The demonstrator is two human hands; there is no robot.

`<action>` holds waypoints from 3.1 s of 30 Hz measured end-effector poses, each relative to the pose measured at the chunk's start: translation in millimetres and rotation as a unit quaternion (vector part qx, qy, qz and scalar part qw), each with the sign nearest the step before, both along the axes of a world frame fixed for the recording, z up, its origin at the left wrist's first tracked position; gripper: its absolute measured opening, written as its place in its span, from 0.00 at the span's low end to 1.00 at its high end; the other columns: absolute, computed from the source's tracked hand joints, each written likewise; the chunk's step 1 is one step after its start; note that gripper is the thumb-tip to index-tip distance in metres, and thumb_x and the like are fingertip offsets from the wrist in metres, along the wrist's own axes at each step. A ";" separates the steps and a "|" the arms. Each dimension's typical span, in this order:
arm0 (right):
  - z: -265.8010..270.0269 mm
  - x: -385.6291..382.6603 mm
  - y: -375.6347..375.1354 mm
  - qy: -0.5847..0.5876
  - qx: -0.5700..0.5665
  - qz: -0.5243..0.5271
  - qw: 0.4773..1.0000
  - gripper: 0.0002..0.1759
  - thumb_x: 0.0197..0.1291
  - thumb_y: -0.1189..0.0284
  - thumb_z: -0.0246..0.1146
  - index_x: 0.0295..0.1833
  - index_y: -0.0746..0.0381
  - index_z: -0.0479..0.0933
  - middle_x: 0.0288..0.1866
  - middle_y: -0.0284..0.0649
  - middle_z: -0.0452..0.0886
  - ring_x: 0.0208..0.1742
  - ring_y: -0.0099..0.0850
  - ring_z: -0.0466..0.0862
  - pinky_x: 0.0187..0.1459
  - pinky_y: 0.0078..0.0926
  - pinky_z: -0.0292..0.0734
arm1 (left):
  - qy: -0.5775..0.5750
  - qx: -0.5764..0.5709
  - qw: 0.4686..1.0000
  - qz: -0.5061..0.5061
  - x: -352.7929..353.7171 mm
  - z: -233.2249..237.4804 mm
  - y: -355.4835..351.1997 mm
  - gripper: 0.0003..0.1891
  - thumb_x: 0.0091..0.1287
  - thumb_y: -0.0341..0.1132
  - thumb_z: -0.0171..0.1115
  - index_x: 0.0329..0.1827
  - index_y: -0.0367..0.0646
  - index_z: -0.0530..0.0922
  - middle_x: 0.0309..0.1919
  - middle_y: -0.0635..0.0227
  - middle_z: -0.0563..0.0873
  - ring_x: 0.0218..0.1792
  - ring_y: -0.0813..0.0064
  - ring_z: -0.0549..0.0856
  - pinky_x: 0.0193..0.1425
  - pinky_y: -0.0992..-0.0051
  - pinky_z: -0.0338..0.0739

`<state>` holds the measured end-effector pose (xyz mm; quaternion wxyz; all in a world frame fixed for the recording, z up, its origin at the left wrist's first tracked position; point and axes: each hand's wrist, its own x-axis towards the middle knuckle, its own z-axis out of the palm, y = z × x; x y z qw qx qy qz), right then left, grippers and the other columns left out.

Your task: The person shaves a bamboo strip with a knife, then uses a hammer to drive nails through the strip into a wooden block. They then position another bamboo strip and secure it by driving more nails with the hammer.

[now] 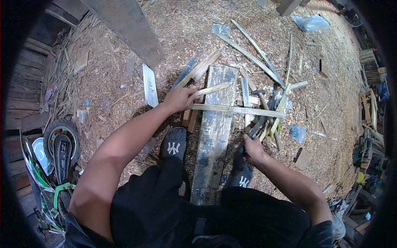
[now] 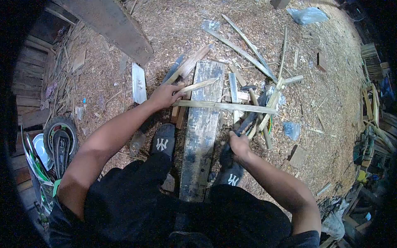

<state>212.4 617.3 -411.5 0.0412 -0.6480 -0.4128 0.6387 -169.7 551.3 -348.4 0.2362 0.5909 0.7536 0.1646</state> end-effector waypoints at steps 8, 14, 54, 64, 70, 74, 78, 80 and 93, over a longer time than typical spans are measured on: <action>100.7 1.6 1.2 -0.004 0.052 -0.076 0.996 0.07 0.69 0.74 0.60 0.36 0.63 0.73 0.21 0.33 0.71 0.15 0.25 0.69 0.15 0.27 0.64 | 0.006 0.012 1.000 -0.007 -4.2 2.4 1.5 0.18 0.73 0.53 0.64 0.58 0.57 0.87 0.45 0.52 0.90 0.47 0.46 0.88 0.55 0.54 0.82; 100.2 33.3 13.6 -0.007 0.119 -0.012 0.993 0.10 0.66 0.72 0.66 0.35 0.66 0.75 0.20 0.34 0.73 0.17 0.25 0.72 0.18 0.30 0.65 | -0.004 -0.020 0.999 0.046 -10.4 8.9 4.0 0.20 0.69 0.54 0.67 0.55 0.53 0.89 0.40 0.50 0.91 0.44 0.46 0.89 0.52 0.54 0.83; 108.8 50.6 86.2 -0.027 0.322 0.178 0.929 0.10 0.63 0.69 0.70 0.39 0.67 0.82 0.22 0.30 0.75 0.24 0.19 0.70 0.24 0.26 0.63 | -0.019 -0.035 0.998 0.055 -14.5 20.7 18.2 0.26 0.66 0.60 0.69 0.57 0.52 0.88 0.41 0.51 0.91 0.44 0.52 0.91 0.53 0.60 0.83; 102.4 -68.4 57.2 0.051 0.270 0.215 0.937 0.15 0.66 0.65 0.71 0.41 0.68 0.83 0.23 0.29 0.78 0.24 0.19 0.72 0.26 0.24 0.65 | -0.045 -0.048 0.993 0.099 -12.0 6.0 9.9 0.25 0.66 0.59 0.70 0.58 0.54 0.88 0.41 0.47 0.91 0.45 0.52 0.91 0.55 0.62 0.82; 62.7 -85.7 67.3 0.159 0.245 0.094 0.952 0.15 0.68 0.69 0.71 0.49 0.70 0.80 0.32 0.36 0.84 0.28 0.23 0.81 0.32 0.24 0.78 | -0.054 -0.075 0.990 0.106 -17.0 17.4 10.1 0.25 0.65 0.60 0.70 0.57 0.56 0.89 0.45 0.49 0.91 0.48 0.51 0.90 0.57 0.61 0.82; 79.0 -109.7 65.0 0.198 0.155 -0.031 0.967 0.12 0.69 0.71 0.69 0.49 0.69 0.80 0.31 0.39 0.83 0.25 0.25 0.83 0.26 0.26 0.82 | -0.043 -0.076 0.992 0.089 -21.7 14.2 12.5 0.25 0.65 0.60 0.70 0.57 0.56 0.89 0.46 0.51 0.91 0.48 0.51 0.90 0.57 0.61 0.82; 69.7 -116.9 66.9 0.180 0.132 -0.041 0.974 0.12 0.68 0.70 0.69 0.48 0.68 0.80 0.31 0.38 0.83 0.24 0.25 0.83 0.25 0.25 0.80 | -0.041 -0.058 0.994 0.087 -21.9 11.0 11.2 0.25 0.65 0.60 0.70 0.57 0.56 0.89 0.45 0.51 0.91 0.47 0.50 0.90 0.56 0.60 0.83; 67.8 -118.6 67.6 0.151 0.118 -0.055 0.980 0.12 0.68 0.69 0.69 0.48 0.67 0.81 0.31 0.37 0.83 0.22 0.24 0.80 0.24 0.24 0.76 | -0.045 -0.060 0.993 0.088 -22.7 9.6 11.0 0.25 0.66 0.60 0.69 0.57 0.56 0.89 0.45 0.51 0.91 0.47 0.50 0.90 0.56 0.60 0.83; 44.0 -31.0 174.9 0.058 0.382 -0.091 0.918 0.10 0.66 0.72 0.69 0.50 0.64 0.85 0.31 0.32 0.84 0.22 0.19 0.76 0.23 0.21 0.70 | -0.036 -0.007 0.998 0.053 -19.6 9.8 6.3 0.20 0.67 0.58 0.69 0.54 0.58 0.90 0.39 0.53 0.91 0.42 0.48 0.90 0.51 0.56 0.84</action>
